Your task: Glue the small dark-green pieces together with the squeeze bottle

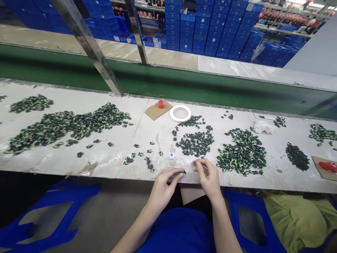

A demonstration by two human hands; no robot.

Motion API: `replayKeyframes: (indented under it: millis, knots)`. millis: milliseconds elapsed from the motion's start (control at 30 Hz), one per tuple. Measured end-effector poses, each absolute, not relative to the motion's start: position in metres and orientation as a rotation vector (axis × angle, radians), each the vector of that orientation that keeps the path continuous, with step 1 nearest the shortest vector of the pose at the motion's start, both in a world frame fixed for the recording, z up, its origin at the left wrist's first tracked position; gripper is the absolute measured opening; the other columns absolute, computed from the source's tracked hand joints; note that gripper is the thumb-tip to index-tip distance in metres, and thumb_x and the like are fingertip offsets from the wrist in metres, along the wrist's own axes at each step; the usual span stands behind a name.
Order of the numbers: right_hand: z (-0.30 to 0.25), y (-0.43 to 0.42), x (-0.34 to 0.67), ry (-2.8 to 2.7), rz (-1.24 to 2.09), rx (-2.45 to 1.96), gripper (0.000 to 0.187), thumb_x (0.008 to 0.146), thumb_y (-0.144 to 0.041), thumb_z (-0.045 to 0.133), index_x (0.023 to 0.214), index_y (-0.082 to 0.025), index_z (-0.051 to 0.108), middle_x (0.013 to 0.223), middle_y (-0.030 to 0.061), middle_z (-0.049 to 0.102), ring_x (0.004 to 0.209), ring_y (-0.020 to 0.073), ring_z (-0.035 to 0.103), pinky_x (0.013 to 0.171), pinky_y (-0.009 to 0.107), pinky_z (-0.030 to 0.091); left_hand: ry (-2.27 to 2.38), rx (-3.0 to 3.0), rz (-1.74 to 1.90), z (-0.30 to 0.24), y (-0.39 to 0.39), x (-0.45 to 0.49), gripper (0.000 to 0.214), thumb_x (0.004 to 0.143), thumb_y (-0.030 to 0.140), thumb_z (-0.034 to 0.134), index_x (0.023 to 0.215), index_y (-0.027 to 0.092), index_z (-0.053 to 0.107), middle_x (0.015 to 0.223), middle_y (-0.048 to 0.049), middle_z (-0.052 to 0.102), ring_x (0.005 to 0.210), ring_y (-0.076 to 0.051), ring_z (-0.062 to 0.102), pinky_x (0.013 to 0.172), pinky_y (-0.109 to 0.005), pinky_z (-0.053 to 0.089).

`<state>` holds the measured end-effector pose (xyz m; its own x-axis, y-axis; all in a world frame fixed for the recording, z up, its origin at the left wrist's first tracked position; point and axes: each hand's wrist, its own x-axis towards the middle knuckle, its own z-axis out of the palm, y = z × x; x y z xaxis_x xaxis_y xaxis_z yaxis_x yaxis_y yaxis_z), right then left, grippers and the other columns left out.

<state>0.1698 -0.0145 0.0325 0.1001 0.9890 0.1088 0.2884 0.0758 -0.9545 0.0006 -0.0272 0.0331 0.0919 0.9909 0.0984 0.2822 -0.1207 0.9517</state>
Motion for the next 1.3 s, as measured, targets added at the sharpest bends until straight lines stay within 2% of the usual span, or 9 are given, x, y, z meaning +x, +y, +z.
replayKeyframes:
  millis: [167, 367, 500, 767, 1000, 1167, 1300]
  knots:
    - [0.046, -0.02, 0.178, -1.89, 0.702, -1.473, 0.02, 0.096, -0.026, 0.035, 0.086, -0.02, 0.051, 0.075, 0.0026, 0.059, 0.065, 0.0162, 0.059, 0.061, 0.028, 0.05, 1.304, 1.588, 1.093, 0.033, -0.024, 0.002, 0.02, 0.088, 0.026, 0.056, 0.094, 0.022, 0.074, 0.09, -0.0061, 0.074, 0.089, -0.021, 0.067, 0.078, -0.033, 0.056]
    - [0.045, -0.016, 0.183, -2.445, 0.388, -1.36, 0.029, 0.1, -0.021, 0.029, 0.085, -0.02, 0.054, 0.078, 0.0054, 0.06, 0.072, 0.0195, 0.06, 0.063, 0.031, 0.047, 1.28, 1.699, 1.091, 0.031, -0.023, 0.003, 0.021, 0.09, 0.024, 0.054, 0.098, 0.024, 0.073, 0.087, -0.0052, 0.073, 0.086, -0.021, 0.067, 0.075, -0.034, 0.056]
    - [0.043, -0.01, 0.182, -2.577, 0.248, -1.34, 0.03, 0.101, -0.025, 0.032, 0.084, -0.018, 0.056, 0.075, 0.006, 0.061, 0.071, 0.0198, 0.06, 0.06, 0.03, 0.046, 1.249, 1.784, 1.089, 0.027, -0.023, 0.004, 0.022, 0.091, 0.022, 0.052, 0.098, 0.023, 0.073, 0.086, -0.0055, 0.073, 0.084, -0.021, 0.066, 0.074, -0.033, 0.055]
    - [0.052, -0.008, 0.178, -2.755, 0.18, -1.381, 0.018, 0.096, -0.022, 0.049, 0.082, -0.015, 0.058, 0.075, 0.0063, 0.063, 0.073, 0.0201, 0.062, 0.058, 0.028, 0.046, 1.18, 1.825, 0.996, 0.024, -0.022, 0.003, 0.022, 0.092, 0.023, 0.051, 0.096, 0.023, 0.073, 0.087, -0.0061, 0.073, 0.086, -0.021, 0.066, 0.074, -0.033, 0.055]
    - [0.056, -0.006, 0.182, -2.725, 0.332, -1.366, 0.017, 0.094, -0.021, 0.051, 0.081, -0.015, 0.06, 0.078, 0.0077, 0.065, 0.074, 0.022, 0.063, 0.06, 0.031, 0.049, 1.211, 1.707, 0.967, 0.029, -0.02, 0.005, 0.016, 0.085, 0.02, 0.058, 0.09, 0.022, 0.073, 0.088, -0.0053, 0.074, 0.087, -0.021, 0.067, 0.076, -0.033, 0.055]
    - [0.062, -0.015, 0.183, -2.22, 0.701, -1.303, 0.018, 0.096, -0.022, 0.047, 0.09, -0.017, 0.064, 0.083, 0.0066, 0.068, 0.078, 0.0187, 0.065, 0.068, 0.029, 0.053, 1.245, 1.489, 1.029, 0.035, -0.022, 0.01, 0.016, 0.083, 0.023, 0.059, 0.09, 0.019, 0.073, 0.087, -0.0061, 0.074, 0.079, -0.019, 0.068, 0.07, -0.028, 0.055]
    - [0.062, -0.026, 0.179, -1.833, 0.924, -1.304, 0.016, 0.092, -0.026, 0.054, 0.096, -0.018, 0.067, 0.089, 0.007, 0.07, 0.074, 0.0158, 0.066, 0.058, 0.023, 0.053, 1.261, 1.371, 1.099, 0.042, -0.025, 0.013, 0.016, 0.082, 0.025, 0.062, 0.089, 0.018, 0.073, 0.085, -0.006, 0.073, 0.076, -0.017, 0.067, 0.072, -0.027, 0.055]
